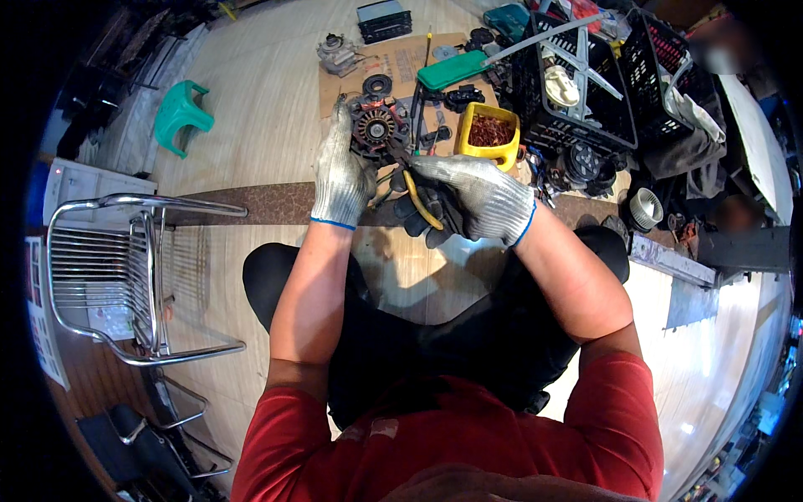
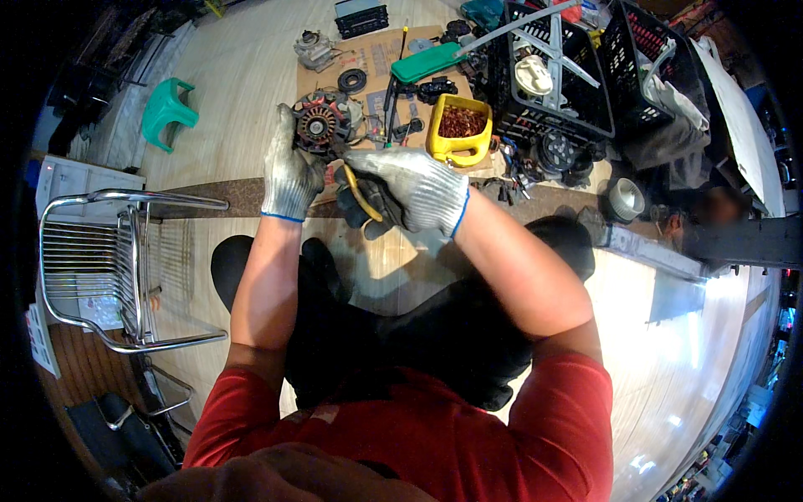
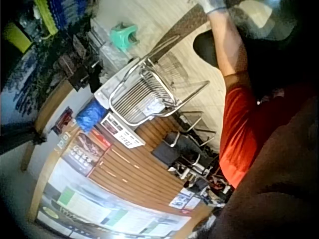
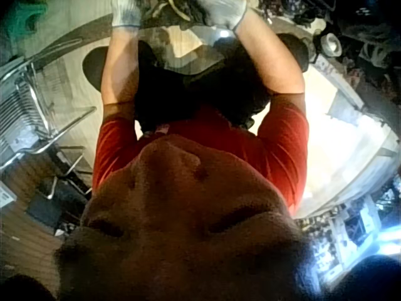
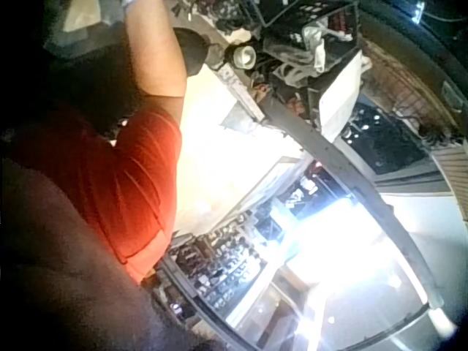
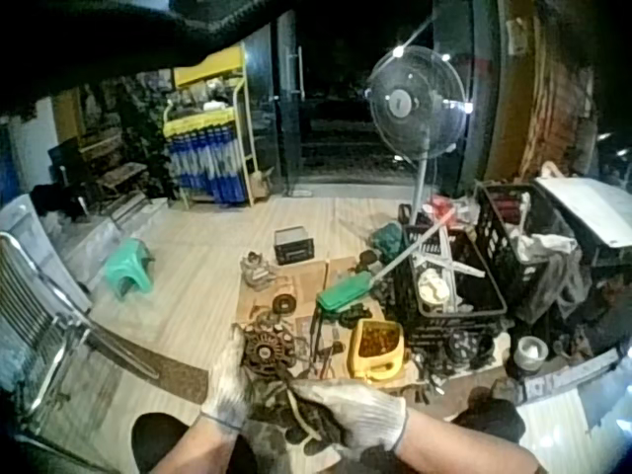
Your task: The person is repairing a motor stator by winding copper wires and adjusting the components using pliers and their hands.
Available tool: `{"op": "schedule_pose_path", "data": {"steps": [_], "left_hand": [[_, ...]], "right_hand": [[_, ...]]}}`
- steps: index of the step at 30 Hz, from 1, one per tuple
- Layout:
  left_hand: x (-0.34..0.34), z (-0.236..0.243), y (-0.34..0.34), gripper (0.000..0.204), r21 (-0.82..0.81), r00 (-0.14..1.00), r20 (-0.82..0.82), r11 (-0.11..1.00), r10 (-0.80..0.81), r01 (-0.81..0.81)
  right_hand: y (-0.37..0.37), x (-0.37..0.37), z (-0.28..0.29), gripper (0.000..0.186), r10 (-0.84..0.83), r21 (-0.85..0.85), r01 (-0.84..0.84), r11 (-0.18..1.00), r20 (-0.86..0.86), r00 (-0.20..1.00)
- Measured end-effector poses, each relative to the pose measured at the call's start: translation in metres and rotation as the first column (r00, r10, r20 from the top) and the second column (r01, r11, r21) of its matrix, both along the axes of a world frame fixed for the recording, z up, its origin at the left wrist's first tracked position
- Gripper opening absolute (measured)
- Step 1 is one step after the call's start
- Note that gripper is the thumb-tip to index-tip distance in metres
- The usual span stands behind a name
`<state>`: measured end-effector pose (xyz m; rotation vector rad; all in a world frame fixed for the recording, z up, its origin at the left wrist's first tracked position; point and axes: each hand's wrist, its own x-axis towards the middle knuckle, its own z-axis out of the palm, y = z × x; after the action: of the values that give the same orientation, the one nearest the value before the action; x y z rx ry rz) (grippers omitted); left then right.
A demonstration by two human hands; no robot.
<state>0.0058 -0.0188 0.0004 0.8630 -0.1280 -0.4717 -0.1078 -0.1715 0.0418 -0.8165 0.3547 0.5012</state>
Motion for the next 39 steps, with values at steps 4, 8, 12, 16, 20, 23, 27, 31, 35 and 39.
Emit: {"op": "schedule_pose_path", "data": {"steps": [4,8,12,16,20,23,27,31,35,39], "left_hand": [[0.0,0.0,-0.001,0.047,-0.028,1.0,0.007,0.999,0.016,-0.016],[0.004,-0.006,0.004,0.046,0.018,0.998,0.056,1.0,-0.02,0.019],[0.003,-0.004,0.003,0.044,0.037,0.995,0.093,0.999,-0.03,0.027],[0.005,-0.007,0.003,0.047,0.002,0.999,0.038,1.0,0.001,-0.001],[0.001,0.001,0.0,0.055,0.001,0.999,-0.045,1.0,0.011,-0.011],[0.004,0.0,0.003,0.06,-0.014,0.997,-0.081,1.0,0.012,-0.013],[0.005,0.0,0.003,0.063,-0.024,0.986,-0.151,0.997,0.073,-0.077],[0.004,-0.001,0.0,0.063,-0.008,0.987,-0.121,0.994,0.11,-0.112],[0.001,0.001,0.0,0.061,0.041,0.996,-0.071,0.998,0.06,-0.057],[-0.001,0.001,0.002,0.061,0.035,1.0,-0.026,0.999,-0.003,0.004]], "right_hand": [[-0.004,-0.001,0.003,0.03,0.049,-0.087,-0.043,0.995,0.066,0.997],[-0.001,-0.002,-0.006,0.033,0.015,-0.199,0.002,0.98,0.085,0.996],[0.001,-0.004,-0.008,0.037,0.035,-0.352,0.034,0.935,0.189,0.981],[0.004,-0.003,0.001,0.035,0.121,-0.577,-0.045,0.815,0.094,0.988],[0.01,-0.003,-0.009,0.033,0.195,-0.742,0.121,0.659,0.324,0.926],[0.01,-0.005,-0.021,0.033,0.365,-0.81,0.336,0.481,0.534,0.763],[0.008,-0.005,0.0,0.034,0.229,-0.737,0.064,0.673,0.291,0.929],[0.009,-0.007,0.008,0.036,0.088,-0.457,-0.021,0.889,0.126,0.988],[0.005,-0.007,0.0,0.033,0.082,-0.354,-0.032,0.935,0.128,0.988],[0.006,-0.007,0.003,0.031,0.06,-0.265,-0.026,0.964,0.12,0.991]]}}
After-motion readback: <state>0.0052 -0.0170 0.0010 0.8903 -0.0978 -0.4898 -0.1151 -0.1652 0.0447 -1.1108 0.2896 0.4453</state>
